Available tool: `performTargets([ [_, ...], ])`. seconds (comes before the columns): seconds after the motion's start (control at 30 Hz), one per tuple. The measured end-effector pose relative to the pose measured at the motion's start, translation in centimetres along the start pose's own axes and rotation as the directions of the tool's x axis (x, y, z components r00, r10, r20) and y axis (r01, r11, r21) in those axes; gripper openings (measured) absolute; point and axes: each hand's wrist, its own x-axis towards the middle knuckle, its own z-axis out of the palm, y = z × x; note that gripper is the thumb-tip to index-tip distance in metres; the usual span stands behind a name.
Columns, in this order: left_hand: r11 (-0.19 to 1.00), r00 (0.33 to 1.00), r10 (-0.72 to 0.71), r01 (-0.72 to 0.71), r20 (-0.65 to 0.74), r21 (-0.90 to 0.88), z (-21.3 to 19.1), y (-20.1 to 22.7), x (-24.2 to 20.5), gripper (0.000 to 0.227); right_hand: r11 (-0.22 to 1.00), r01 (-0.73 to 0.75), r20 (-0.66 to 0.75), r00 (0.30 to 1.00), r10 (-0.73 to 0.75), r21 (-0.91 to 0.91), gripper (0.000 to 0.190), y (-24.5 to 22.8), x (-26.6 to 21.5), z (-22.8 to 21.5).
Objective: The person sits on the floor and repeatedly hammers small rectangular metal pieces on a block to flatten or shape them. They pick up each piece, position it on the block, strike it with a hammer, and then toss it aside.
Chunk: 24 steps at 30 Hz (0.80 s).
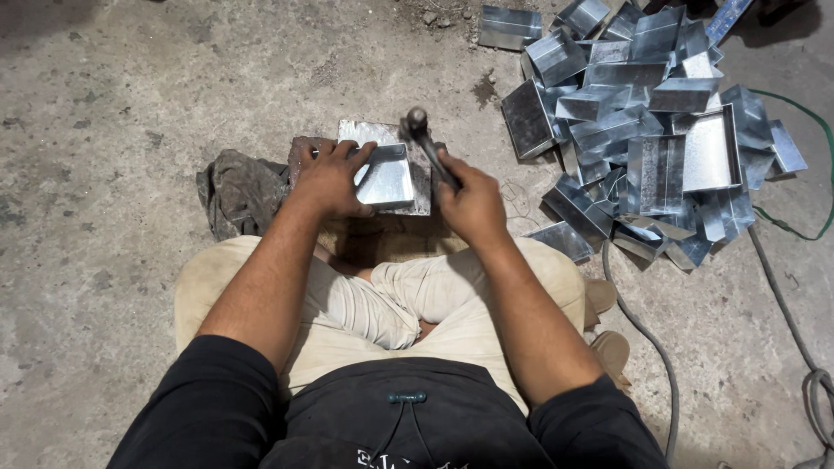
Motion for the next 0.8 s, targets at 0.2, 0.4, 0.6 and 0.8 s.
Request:
performTargets([
  [0.2,0.999,0.999,-0.028,0.029,-0.027,0.037,-0.6,-0.8,0.9,0.121,0.839,0.542,-0.402,0.781,-0.477,0.057,0.043,-3.6,-1.3,-6.7],
  [0.4,0.999,0.997,-0.036,0.036,-0.07,0.004,-0.9,-1.1,1.1,0.122,0.67,0.737,-0.68,0.537,-0.499,0.091,0.039,-1.5,-2.8,-5.8],
  [0.6,0.999,0.996,-0.021,0.023,-0.081,0.025,-0.9,-1.1,1.2,0.125,0.929,0.362,-0.133,0.919,-0.37,-0.08,0.045,1.7,-4.1,-0.2],
  [0.8,1.0,0.988,-0.026,0.025,-0.15,-0.011,0.1,-1.7,1.1,0.119,0.943,0.305,-0.27,0.927,-0.261,0.135,0.044,-1.3,-4.1,-3.8],
])
